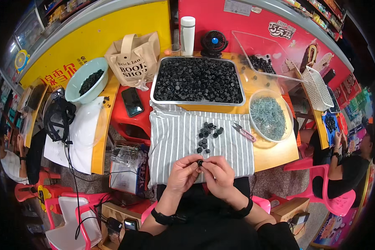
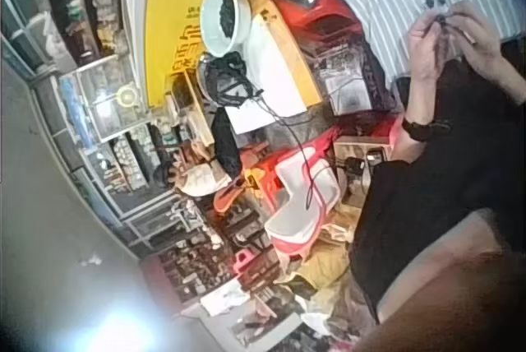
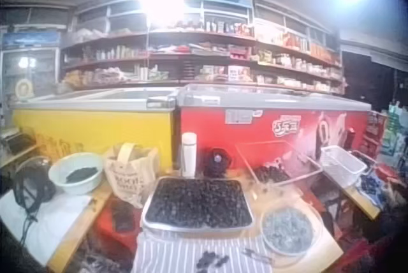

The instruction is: Assembling small black plastic components by inserting tiny pieces into them by hand and with tweezers.

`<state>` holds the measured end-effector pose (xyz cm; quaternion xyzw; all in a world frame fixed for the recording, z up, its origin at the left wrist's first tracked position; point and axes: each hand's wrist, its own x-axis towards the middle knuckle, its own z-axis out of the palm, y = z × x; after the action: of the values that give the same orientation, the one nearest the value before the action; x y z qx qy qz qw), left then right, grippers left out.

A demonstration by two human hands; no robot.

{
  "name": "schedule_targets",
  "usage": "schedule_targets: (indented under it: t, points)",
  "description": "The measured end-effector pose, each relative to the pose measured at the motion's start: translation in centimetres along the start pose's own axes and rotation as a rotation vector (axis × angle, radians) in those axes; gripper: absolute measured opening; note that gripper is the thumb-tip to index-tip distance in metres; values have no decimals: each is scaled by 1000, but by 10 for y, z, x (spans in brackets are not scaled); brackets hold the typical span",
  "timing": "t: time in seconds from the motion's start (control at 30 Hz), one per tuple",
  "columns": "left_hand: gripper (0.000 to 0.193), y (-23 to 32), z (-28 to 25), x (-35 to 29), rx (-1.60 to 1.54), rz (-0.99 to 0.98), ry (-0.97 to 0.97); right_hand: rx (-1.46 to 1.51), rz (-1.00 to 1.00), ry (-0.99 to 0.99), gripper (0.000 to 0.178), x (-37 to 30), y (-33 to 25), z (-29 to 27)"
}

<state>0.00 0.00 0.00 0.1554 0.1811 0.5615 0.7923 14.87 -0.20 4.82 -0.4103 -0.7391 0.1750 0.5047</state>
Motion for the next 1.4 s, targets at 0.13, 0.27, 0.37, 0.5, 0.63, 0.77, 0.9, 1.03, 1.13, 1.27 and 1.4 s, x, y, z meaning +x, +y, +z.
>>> schedule_targets:
  t: [0.13, 0.27, 0.37, 0.5, 0.63, 0.77, 0.9, 1.03, 1.13, 1.27, 1.4]
  points:
    - [23, -1, 3, 1, -1, -14, 8, 10, -38, 10, 22, 1, 1, 0]
    - [22, -1, 3, 1, -3, -17, 31, -39, -111, 28, 21, 4, 1, -2]
    - [20, 0, 5, 1, -17, 2, -9, -21, -112, 53, 21, 4, 0, -3]
    - [19, 0, 5, 0, -15, 7, -4, -17, -130, 71, 21, 5, -2, -2]
    - [18, -1, 5, 0, -13, 8, 9, -57, -165, 69, 22, 2, -2, -2]
    - [16, 0, 7, -1, -12, 17, 15, -63, -195, 69, 24, 2, -2, -2]
    - [14, -1, 7, -1, -17, 21, 26, -64, -216, 65, 26, 3, -2, -3]
    - [12, -2, 6, 0, -17, 38, 18, -67, -213, 81, 26, 3, -2, -2]
    - [12, -2, 5, 0, -12, 40, 22, -70, -217, 94, 26, 3, -2, -2]
    - [12, -1, 7, 0, -19, 42, 10, -95, -223, 83, 25, 4, -4, -4]
    - [12, -2, 6, 0, -28, 33, 13, -97, -217, 88, 27, 4, -2, -3]
